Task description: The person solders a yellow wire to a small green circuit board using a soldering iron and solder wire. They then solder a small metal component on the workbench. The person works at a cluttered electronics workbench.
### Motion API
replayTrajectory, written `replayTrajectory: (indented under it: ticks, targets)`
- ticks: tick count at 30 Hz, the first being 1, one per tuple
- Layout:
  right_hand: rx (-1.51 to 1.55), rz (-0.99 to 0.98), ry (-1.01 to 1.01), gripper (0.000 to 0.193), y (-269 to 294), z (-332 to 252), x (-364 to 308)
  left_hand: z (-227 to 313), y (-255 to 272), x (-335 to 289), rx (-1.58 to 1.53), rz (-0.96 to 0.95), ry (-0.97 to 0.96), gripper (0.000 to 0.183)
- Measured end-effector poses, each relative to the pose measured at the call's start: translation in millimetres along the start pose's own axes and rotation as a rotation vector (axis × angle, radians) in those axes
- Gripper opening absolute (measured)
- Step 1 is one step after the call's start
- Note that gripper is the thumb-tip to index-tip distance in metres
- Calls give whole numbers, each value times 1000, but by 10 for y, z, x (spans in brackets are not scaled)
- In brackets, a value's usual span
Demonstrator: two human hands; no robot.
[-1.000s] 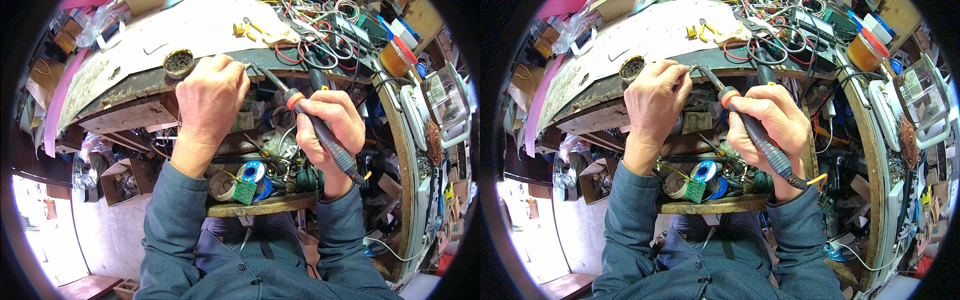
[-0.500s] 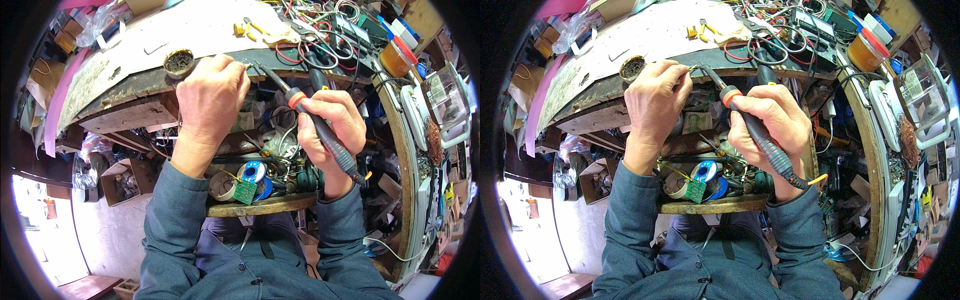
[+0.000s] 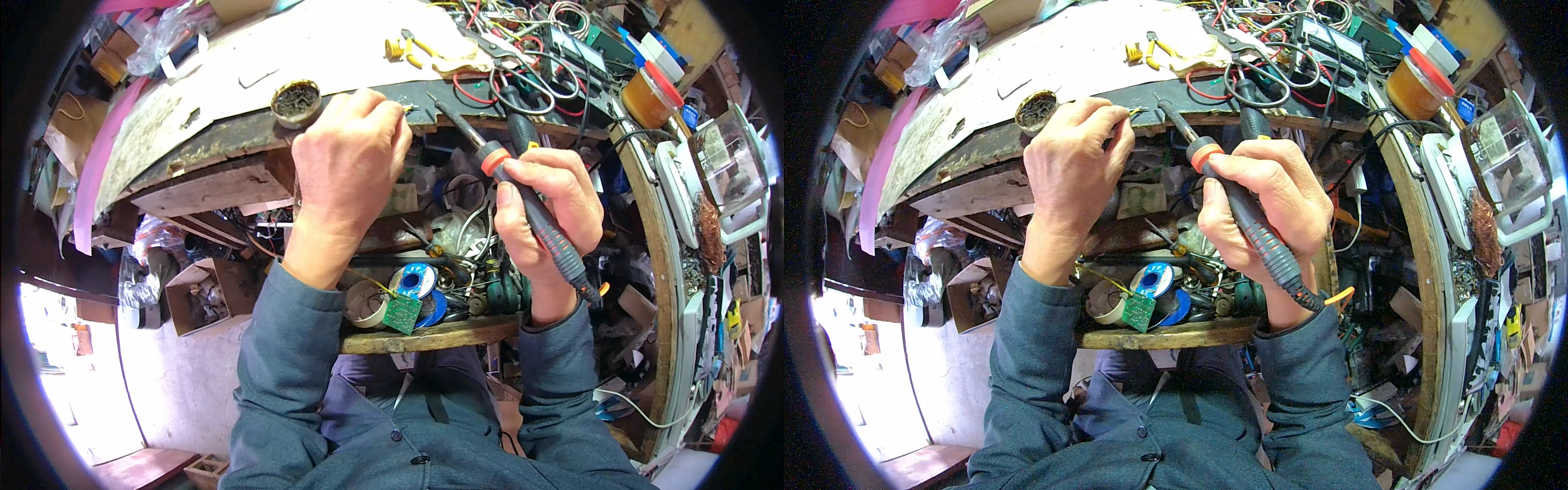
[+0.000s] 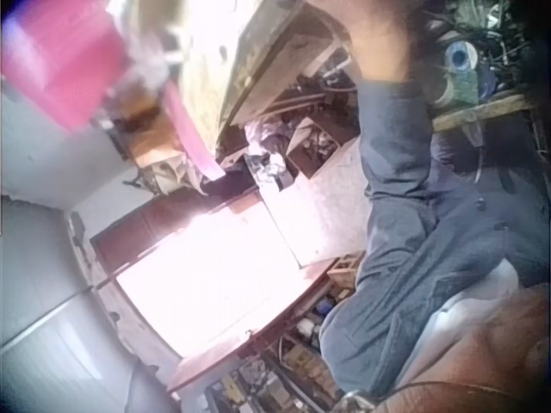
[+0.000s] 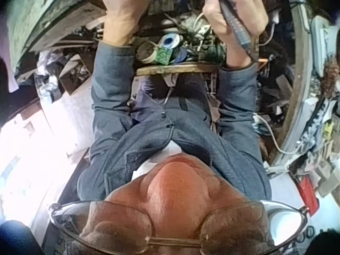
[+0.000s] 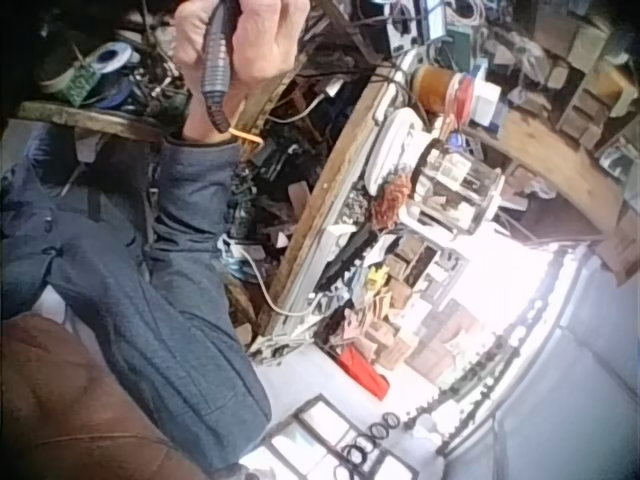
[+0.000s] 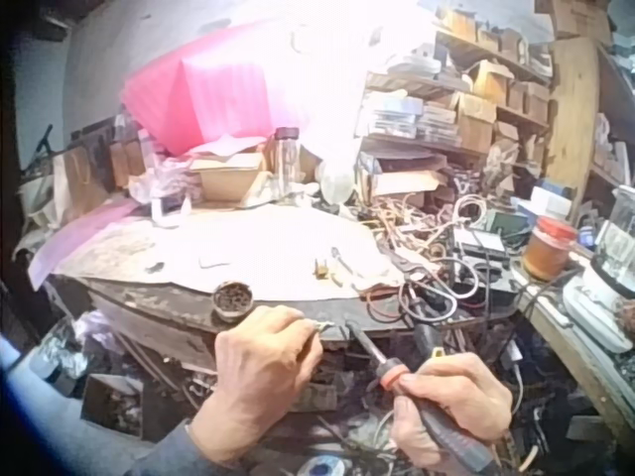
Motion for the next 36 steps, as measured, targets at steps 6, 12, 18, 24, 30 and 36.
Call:
replayTrajectory:
  ticks: [6, 12, 18, 24, 30, 36]
  targets:
    - [-31, 8, 26, 44, 9, -25, 16, -3, -15, -7, -5, 1, -2, 12]
    - [-18, 15, 12, 40, 52, -18, 3, -4, -7, -17, 2, 2, 7, 12]
    - [35, -34, -37, 28, 29, 14, -46, 3, -7, -13, 11, 5, 10, 12]
    - [46, -62, -25, 28, 2, 29, -27, -4, -24, -6, 3, -7, 27, 12]
    - [43, -44, -18, 29, 21, 19, -22, -2, -19, -6, 0, -2, 25, 11]
    - [17, 74, -32, 31, 95, -25, -48, -36, -13, -64, -20, -7, 60, 12]
Point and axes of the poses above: each hand's wrist, its own x-axis towards the middle knuckle, its own y-axis out of the back of the hand, z = x × y, the point moved 10 cm from there along x, towards the middle knuckle, and after that the axes turned 3 degrees about -z, right-handed, at the moved point
